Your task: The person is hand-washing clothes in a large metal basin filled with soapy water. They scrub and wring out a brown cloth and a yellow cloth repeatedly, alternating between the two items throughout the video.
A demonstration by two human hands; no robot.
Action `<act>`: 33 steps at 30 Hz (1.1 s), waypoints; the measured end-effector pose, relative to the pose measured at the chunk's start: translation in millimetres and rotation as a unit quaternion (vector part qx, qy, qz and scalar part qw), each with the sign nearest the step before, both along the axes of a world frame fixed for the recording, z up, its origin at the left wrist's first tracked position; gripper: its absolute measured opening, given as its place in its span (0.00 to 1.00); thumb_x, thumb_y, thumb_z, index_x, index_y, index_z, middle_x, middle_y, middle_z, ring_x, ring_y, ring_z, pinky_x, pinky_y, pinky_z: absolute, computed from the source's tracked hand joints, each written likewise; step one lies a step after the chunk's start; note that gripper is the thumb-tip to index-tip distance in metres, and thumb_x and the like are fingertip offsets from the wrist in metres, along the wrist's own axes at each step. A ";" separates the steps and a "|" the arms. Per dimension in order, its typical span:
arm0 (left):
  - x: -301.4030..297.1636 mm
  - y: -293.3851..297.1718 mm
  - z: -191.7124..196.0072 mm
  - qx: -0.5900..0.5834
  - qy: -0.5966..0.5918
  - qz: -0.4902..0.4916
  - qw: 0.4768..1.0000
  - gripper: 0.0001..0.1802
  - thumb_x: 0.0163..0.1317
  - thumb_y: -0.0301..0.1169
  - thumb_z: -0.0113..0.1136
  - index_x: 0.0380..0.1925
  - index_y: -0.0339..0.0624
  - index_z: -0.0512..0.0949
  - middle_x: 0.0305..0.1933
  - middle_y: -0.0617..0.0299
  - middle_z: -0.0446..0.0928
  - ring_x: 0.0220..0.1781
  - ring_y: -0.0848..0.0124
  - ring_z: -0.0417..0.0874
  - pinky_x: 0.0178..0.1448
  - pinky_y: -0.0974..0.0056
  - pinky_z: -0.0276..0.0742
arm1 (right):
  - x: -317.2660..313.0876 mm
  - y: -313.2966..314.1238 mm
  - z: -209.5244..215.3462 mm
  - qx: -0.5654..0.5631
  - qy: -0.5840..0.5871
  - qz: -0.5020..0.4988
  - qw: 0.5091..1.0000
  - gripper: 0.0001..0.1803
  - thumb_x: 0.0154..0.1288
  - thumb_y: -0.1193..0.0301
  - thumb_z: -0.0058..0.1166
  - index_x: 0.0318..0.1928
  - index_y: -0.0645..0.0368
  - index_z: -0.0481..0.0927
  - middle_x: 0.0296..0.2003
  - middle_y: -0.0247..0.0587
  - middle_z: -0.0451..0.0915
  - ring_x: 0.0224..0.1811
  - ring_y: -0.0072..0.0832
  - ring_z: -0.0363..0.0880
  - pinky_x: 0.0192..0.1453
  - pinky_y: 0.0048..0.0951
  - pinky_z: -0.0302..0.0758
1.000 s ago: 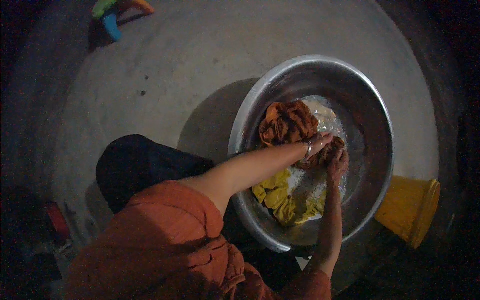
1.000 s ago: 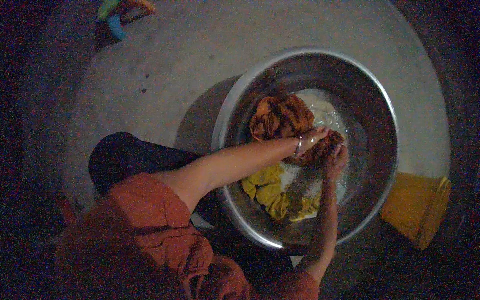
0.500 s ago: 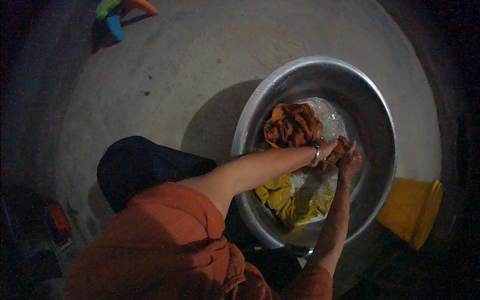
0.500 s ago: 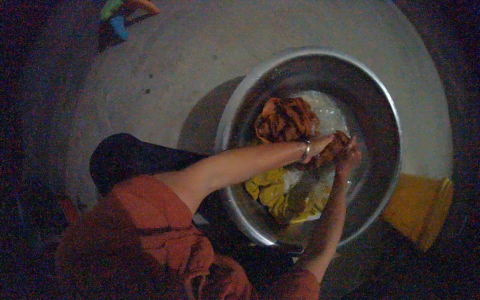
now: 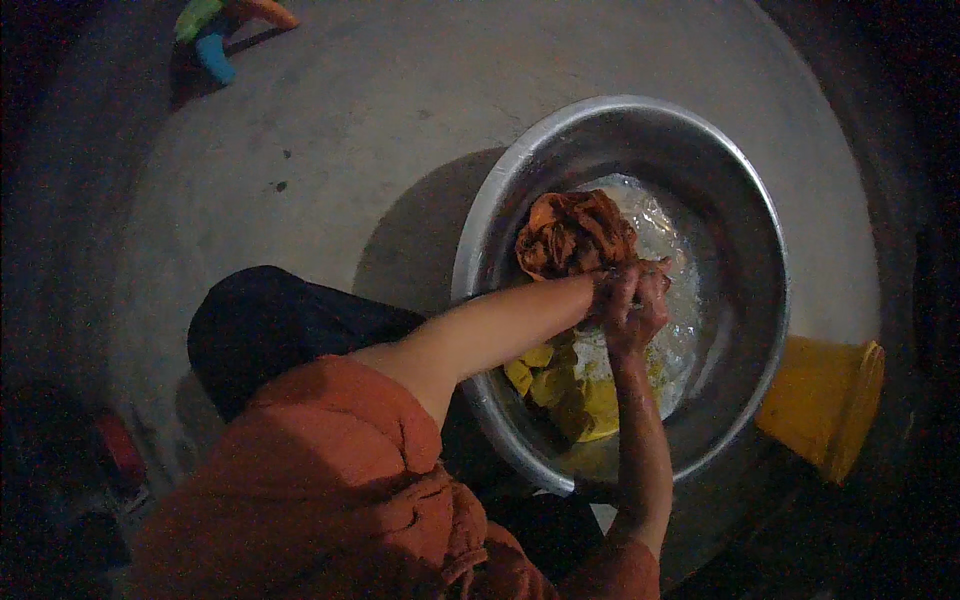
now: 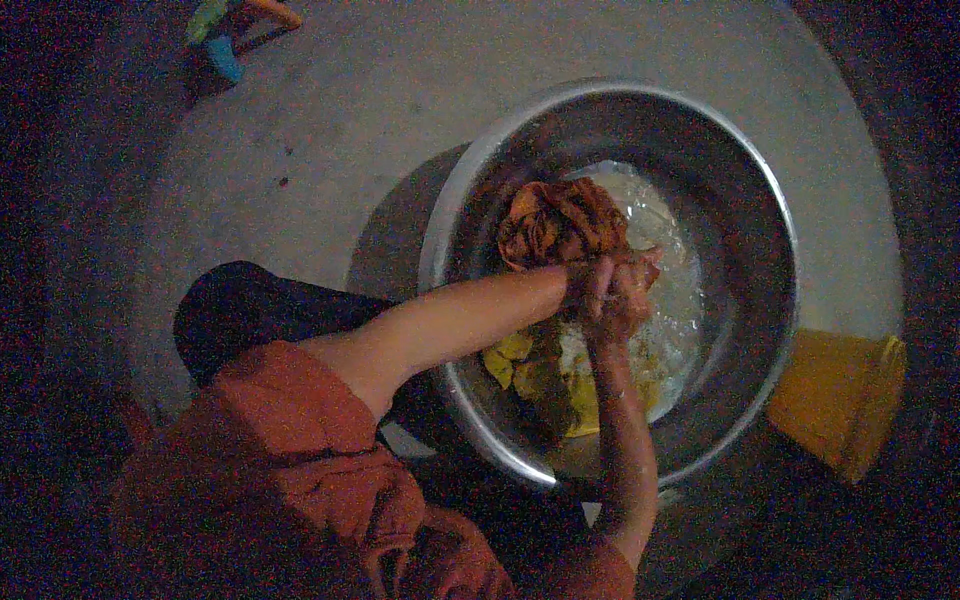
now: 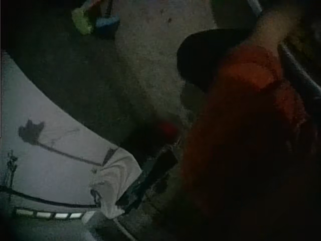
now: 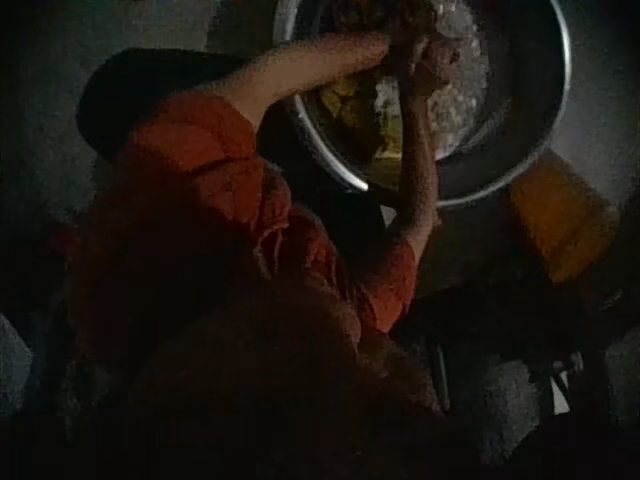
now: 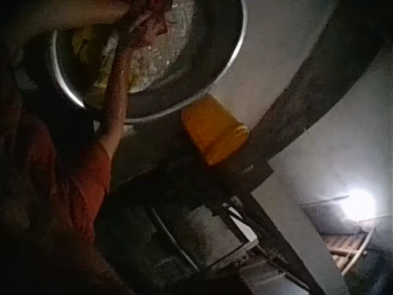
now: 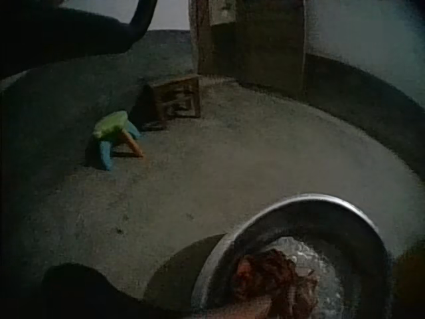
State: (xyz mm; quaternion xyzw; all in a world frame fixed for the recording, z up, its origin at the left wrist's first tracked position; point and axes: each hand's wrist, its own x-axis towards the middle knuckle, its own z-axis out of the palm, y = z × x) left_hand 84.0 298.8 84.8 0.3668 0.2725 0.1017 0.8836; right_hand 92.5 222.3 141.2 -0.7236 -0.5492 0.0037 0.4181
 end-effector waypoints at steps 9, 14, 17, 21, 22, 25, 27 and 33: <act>22.0 6.3 59.4 0.260 -0.052 -0.108 0.958 0.26 0.56 0.55 0.46 0.40 0.43 0.71 0.38 0.60 0.74 0.40 0.70 0.72 0.41 0.63 0.69 | 152.4 -26.6 -22.4 0.058 0.040 -0.086 0.994 0.21 0.64 0.56 0.37 0.42 0.62 0.71 0.31 0.39 0.78 0.32 0.29 0.75 0.38 0.29 0.72; -1.8 70.8 51.9 0.696 -0.011 -0.185 0.694 0.36 0.45 0.62 0.51 0.47 0.48 0.69 0.51 0.52 0.69 0.57 0.57 0.62 0.58 0.53 0.57 | 91.1 -14.6 145.9 0.119 0.559 0.011 0.820 0.24 0.64 0.54 0.33 0.46 0.62 0.70 0.36 0.45 0.77 0.36 0.32 0.76 0.42 0.32 0.73; -15.6 75.3 57.7 0.772 0.026 -0.246 0.586 0.48 0.28 0.69 0.58 0.50 0.51 0.69 0.52 0.51 0.68 0.64 0.49 0.49 0.63 0.43 0.45 | 133.0 -37.6 180.0 0.172 0.500 0.069 0.846 0.24 0.64 0.54 0.33 0.46 0.61 0.71 0.37 0.46 0.77 0.38 0.33 0.76 0.45 0.34 0.73; -6.4 55.2 63.0 0.657 -0.013 -0.434 0.616 0.38 0.31 0.57 0.65 0.42 0.47 0.73 0.41 0.54 0.73 0.52 0.55 0.63 0.53 0.49 0.59 | 193.7 -61.9 144.0 0.031 0.434 0.033 0.900 0.24 0.63 0.54 0.35 0.45 0.61 0.71 0.37 0.47 0.76 0.40 0.35 0.75 0.46 0.34 0.72; 1.9 50.7 50.9 0.601 0.005 -0.491 0.631 0.31 0.34 0.51 0.66 0.38 0.44 0.75 0.35 0.55 0.77 0.45 0.59 0.74 0.48 0.54 0.70 | 205.2 -68.3 123.0 -0.024 0.417 0.013 0.908 0.24 0.63 0.54 0.36 0.45 0.61 0.72 0.37 0.47 0.76 0.40 0.36 0.75 0.46 0.34 0.71; -6.6 36.8 42.3 0.433 0.026 -0.365 0.824 0.28 0.35 0.44 0.67 0.35 0.36 0.75 0.32 0.54 0.77 0.37 0.62 0.76 0.41 0.58 0.72 | 242.9 -102.4 63.6 -0.142 0.372 -0.061 0.915 0.24 0.62 0.53 0.37 0.45 0.61 0.72 0.38 0.47 0.76 0.41 0.38 0.75 0.46 0.34 0.71; -10.9 32.6 29.1 0.382 0.098 -0.256 0.883 0.27 0.36 0.40 0.67 0.35 0.33 0.74 0.34 0.53 0.76 0.36 0.64 0.77 0.39 0.60 0.73 | 258.1 -106.0 6.8 -0.197 0.315 -0.109 0.922 0.24 0.62 0.53 0.38 0.44 0.62 0.72 0.38 0.48 0.76 0.42 0.39 0.74 0.47 0.34 0.70; -7.2 38.0 0.5 0.342 0.182 -0.224 0.894 0.28 0.43 0.39 0.61 0.45 0.40 0.70 0.46 0.55 0.72 0.42 0.64 0.75 0.45 0.62 0.72 | 177.3 -91.3 -86.0 -0.284 -0.077 -0.257 0.920 0.24 0.59 0.56 0.46 0.47 0.64 0.69 0.35 0.48 0.77 0.35 0.36 0.75 0.39 0.33 0.70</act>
